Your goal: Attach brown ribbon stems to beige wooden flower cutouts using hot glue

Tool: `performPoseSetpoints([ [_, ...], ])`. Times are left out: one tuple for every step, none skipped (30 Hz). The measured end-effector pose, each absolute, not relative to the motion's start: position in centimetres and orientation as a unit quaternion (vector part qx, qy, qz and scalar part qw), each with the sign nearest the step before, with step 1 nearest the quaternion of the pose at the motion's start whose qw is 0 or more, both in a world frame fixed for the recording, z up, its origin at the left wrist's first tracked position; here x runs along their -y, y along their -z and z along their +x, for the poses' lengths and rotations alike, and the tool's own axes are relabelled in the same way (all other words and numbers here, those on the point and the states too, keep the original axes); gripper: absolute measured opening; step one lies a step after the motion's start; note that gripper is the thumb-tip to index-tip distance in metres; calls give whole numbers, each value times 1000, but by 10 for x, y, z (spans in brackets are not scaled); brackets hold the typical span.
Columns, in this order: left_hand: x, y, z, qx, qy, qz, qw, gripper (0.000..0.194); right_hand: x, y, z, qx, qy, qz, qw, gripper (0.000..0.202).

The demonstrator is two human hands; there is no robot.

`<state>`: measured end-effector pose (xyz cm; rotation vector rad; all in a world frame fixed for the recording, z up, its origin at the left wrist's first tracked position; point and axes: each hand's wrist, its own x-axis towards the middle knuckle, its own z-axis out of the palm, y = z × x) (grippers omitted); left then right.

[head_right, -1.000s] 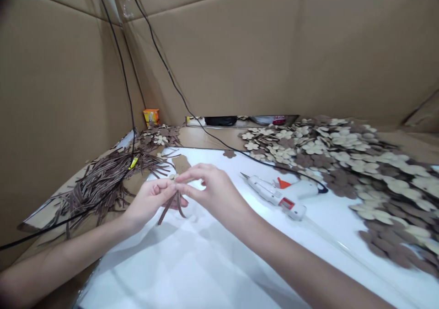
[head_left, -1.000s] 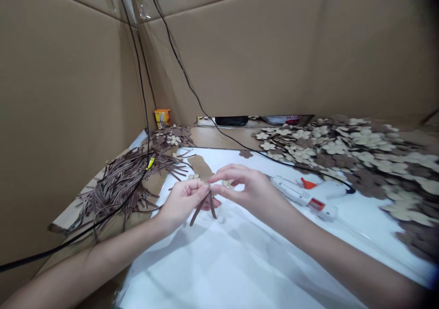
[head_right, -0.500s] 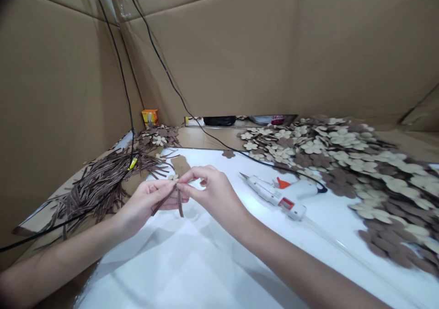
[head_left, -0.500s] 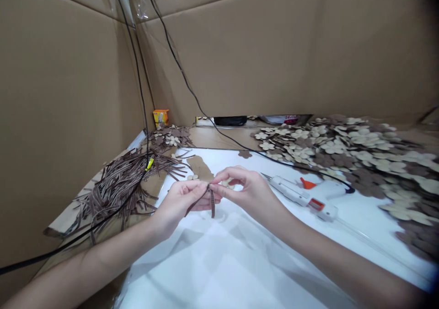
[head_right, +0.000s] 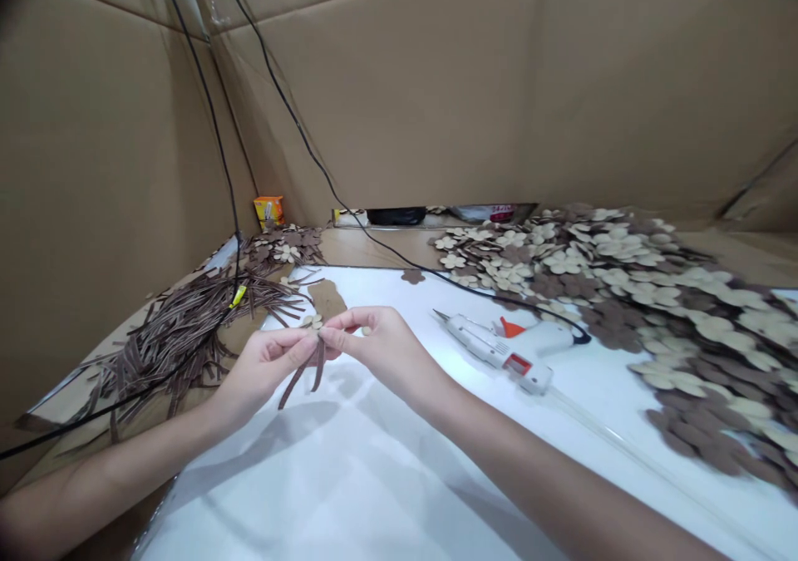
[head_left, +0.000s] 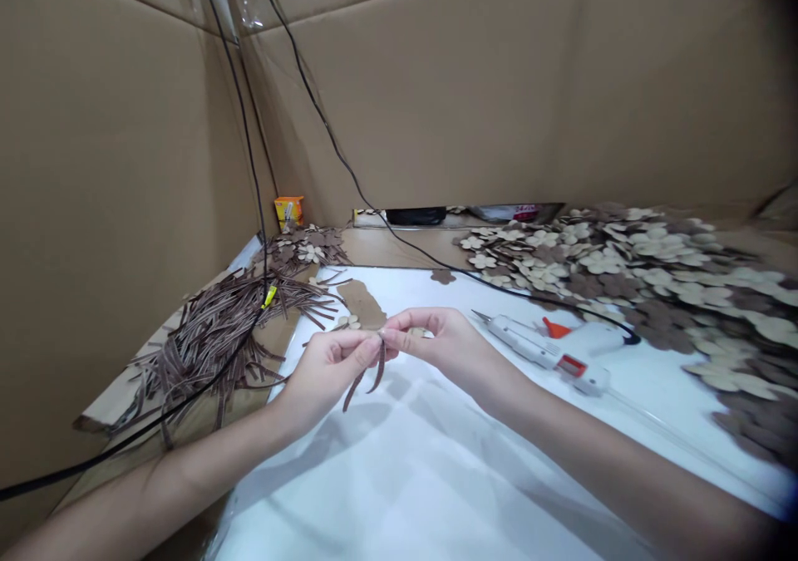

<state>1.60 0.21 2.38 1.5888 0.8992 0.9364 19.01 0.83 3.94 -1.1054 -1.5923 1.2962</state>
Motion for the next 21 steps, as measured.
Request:
performPoseSetpoints([
  [-2, -24, 16, -376, -390, 657, 525, 31, -8, -39, 190, 620, -522, -435, 393, 20],
  [-2, -24, 17, -379, -390, 649, 532, 29, -8, -39, 191, 611, -535, -431, 393, 21],
  [-2, -24, 18, -385, -392, 639, 538, 27, -8, -38, 190, 605, -548, -425, 392, 22],
  [-2, -25, 18, -394, -393, 630, 542, 25, -8, -38, 190, 599, -560, -419, 390, 23],
  [-2, -25, 19, -402, -394, 620, 547, 24, -8, -38, 190, 594, -568, -415, 390, 23],
  [-2, -26, 20, -409, -396, 609, 552, 24, -8, -38, 190, 592, -572, -414, 388, 23],
  [-2, -27, 20, -415, -398, 599, 558, 23, -9, -39, 190, 592, -572, -417, 386, 23],
  [-2, -27, 21, -418, -400, 591, 562, 23, -9, -39, 189, 593, -566, -425, 384, 23],
  [-2, -28, 21, -417, -404, 587, 565, 21, -9, -40, 189, 594, -557, -438, 381, 23],
  [-2, -28, 21, -415, -408, 584, 566, 19, -10, -40, 189, 596, -548, -451, 376, 24],
  [-2, -28, 22, -416, -411, 582, 565, 18, -10, -41, 190, 598, -541, -462, 368, 26],
  [-1, -28, 22, -419, -412, 580, 565, 16, -10, -42, 190, 599, -539, -470, 361, 27],
  [-1, -28, 22, -423, -409, 576, 567, 15, -10, -42, 190, 600, -539, -473, 355, 28],
  [0, -29, 22, -426, -406, 572, 572, 15, -11, -43, 190, 599, -545, -470, 350, 28],
  [0, -28, 23, -427, -403, 568, 577, 15, -11, -43, 191, 597, -557, -462, 347, 28],
  [0, -28, 23, -425, -402, 567, 579, 14, -11, -43, 191, 592, -574, -449, 346, 29],
  [0, -27, 23, -422, -404, 567, 581, 13, -11, -43, 191, 585, -592, -434, 345, 29],
  [0, -26, 22, -416, -406, 568, 583, 12, -11, -43, 192, 577, -609, -422, 342, 30],
  [0, -25, 22, -409, -407, 567, 588, 11, -11, -43, 193, 569, -623, -417, 340, 30],
  [-1, -23, 21, -402, -406, 566, 594, 13, -11, -42, 193, 561, -629, -418, 339, 31],
  [-1, -22, 21, -396, -403, 565, 601, 16, -11, -42, 194, 556, -629, -424, 340, 31],
])
